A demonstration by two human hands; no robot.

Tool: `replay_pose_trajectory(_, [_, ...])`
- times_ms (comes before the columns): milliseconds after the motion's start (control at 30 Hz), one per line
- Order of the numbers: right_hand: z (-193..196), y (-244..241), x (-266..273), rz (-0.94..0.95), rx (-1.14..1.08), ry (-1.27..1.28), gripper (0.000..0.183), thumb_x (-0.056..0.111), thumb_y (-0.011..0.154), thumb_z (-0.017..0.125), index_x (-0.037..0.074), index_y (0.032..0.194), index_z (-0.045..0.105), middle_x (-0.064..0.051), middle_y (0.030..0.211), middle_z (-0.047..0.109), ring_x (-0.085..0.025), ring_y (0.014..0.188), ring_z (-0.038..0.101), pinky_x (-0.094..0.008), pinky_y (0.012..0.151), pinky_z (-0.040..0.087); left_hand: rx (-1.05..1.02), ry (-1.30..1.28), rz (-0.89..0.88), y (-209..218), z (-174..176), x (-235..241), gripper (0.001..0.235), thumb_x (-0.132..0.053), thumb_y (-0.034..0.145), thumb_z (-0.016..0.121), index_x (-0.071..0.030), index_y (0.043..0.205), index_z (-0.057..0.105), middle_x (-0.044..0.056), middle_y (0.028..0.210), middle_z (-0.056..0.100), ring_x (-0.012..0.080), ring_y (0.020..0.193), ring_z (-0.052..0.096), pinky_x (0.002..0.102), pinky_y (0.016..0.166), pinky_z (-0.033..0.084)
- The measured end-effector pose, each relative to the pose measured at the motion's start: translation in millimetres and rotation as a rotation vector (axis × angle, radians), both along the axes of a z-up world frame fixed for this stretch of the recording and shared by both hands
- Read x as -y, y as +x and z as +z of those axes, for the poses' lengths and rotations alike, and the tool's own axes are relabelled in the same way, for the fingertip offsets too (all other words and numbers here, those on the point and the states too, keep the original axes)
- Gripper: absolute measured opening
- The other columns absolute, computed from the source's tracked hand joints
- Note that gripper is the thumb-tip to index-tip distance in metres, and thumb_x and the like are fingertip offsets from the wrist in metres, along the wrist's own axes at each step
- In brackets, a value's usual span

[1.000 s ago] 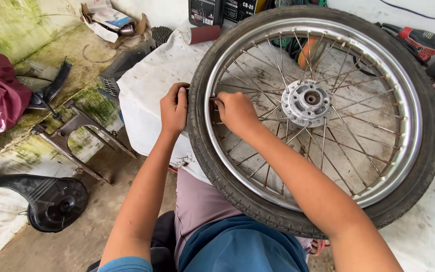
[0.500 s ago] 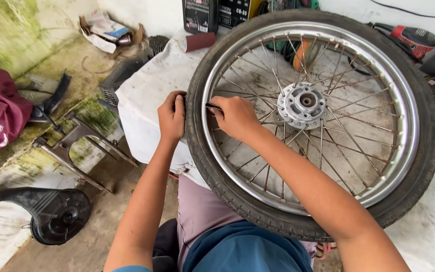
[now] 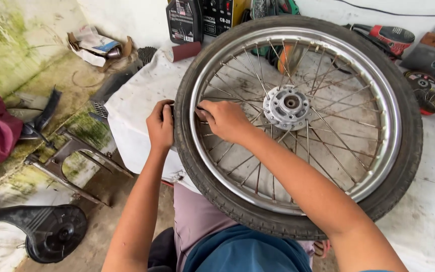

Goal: Sanding the inner rim of a motorcycle wheel using sandpaper

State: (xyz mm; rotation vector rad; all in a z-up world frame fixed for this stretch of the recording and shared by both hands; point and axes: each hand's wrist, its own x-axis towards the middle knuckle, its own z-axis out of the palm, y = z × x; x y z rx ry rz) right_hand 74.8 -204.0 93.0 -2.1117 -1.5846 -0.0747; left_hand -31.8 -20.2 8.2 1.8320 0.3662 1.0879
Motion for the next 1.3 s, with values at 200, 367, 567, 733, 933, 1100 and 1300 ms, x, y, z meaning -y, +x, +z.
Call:
replay_pose_trajectory(200, [3.8, 4.8, 0.2, 0.01, -0.032, -0.02, 0.038, 0.017, 0.107, 0.047, -0.005, 0.135, 0.059, -0.027, 0.113, 0.073, -0.042, 0.101, 0.072, -0.051, 0.084, 0.06, 0.029, -0.015, -0.013, 4.4, -8.1, -7.5, 0.031, -0.018, 0.107, 0.043, -0.003, 0.119, 0.068, 0.021, 0.091, 0.074, 0.0334, 0.084, 0.071, 0.047, 0.076, 0.058])
replay_pose_trajectory(367, [-2.4, 5.3, 0.9, 0.0, -0.036, -0.068, 0.04, 0.015, 0.107, 0.045, -0.008, 0.137, 0.056, -0.03, 0.114, 0.072, -0.044, 0.102, 0.072, -0.055, 0.084, 0.06, 0.018, 0.017, -0.01, 3.3, -11.0, -8.6, 0.03, -0.018, 0.107, 0.044, -0.003, 0.119, 0.067, 0.022, 0.092, 0.073, 0.0337, 0.085, 0.071, 0.047, 0.075, 0.058])
replay_pose_trajectory(567, [-7.6, 12.4, -8.7, -0.018, -0.001, -0.037, 0.034, 0.021, 0.106, 0.045, 0.0, 0.128, 0.062, -0.023, 0.102, 0.074, -0.044, 0.094, 0.072, -0.055, 0.078, 0.059, 0.042, -0.003, -0.024, 3.9, -13.9, -9.9, 0.029, -0.015, 0.108, 0.043, -0.002, 0.12, 0.066, 0.02, 0.092, 0.075, 0.0315, 0.085, 0.071, 0.045, 0.075, 0.059])
replay_pose_trajectory(733, [10.5, 10.0, -10.3, -0.031, 0.047, -0.067, 0.032, 0.024, 0.104, 0.046, 0.005, 0.124, 0.062, -0.024, 0.1, 0.074, -0.047, 0.095, 0.071, -0.061, 0.078, 0.056, 0.051, 0.015, -0.014, 9.9, -12.2, -13.8, 0.028, -0.013, 0.108, 0.043, -0.001, 0.12, 0.066, 0.021, 0.093, 0.074, 0.0327, 0.086, 0.072, 0.047, 0.076, 0.058])
replay_pose_trajectory(933, [9.7, 9.1, -6.1, -0.01, -0.09, -0.028, 0.037, 0.018, 0.104, 0.048, -0.005, 0.129, 0.063, -0.026, 0.104, 0.074, -0.045, 0.096, 0.072, -0.053, 0.084, 0.058, 0.026, 0.029, -0.007, 8.4, -8.1, -13.5, 0.028, -0.015, 0.108, 0.043, -0.003, 0.121, 0.065, 0.02, 0.094, 0.075, 0.0345, 0.086, 0.072, 0.048, 0.076, 0.058])
replay_pose_trajectory(1100, [-7.8, 14.2, -5.5, -0.06, 0.005, -0.073, 0.029, 0.023, 0.101, 0.048, 0.005, 0.118, 0.063, -0.025, 0.1, 0.074, -0.048, 0.097, 0.07, -0.06, 0.084, 0.055, 0.05, 0.011, -0.016, 9.8, -17.3, -15.6, 0.027, -0.015, 0.107, 0.045, -0.006, 0.12, 0.066, 0.016, 0.091, 0.075, 0.0271, 0.081, 0.07, 0.042, 0.075, 0.058])
replay_pose_trajectory(1300, [13.6, -0.1, -3.8, 0.013, -0.089, 0.037, 0.033, 0.013, 0.105, 0.047, -0.001, 0.13, 0.061, -0.026, 0.103, 0.074, -0.045, 0.097, 0.072, -0.054, 0.084, 0.058, 0.041, 0.024, -0.005, 7.7, -13.4, -14.1, 0.027, -0.017, 0.107, 0.045, -0.006, 0.119, 0.066, 0.017, 0.09, 0.074, 0.0284, 0.079, 0.069, 0.043, 0.073, 0.057])
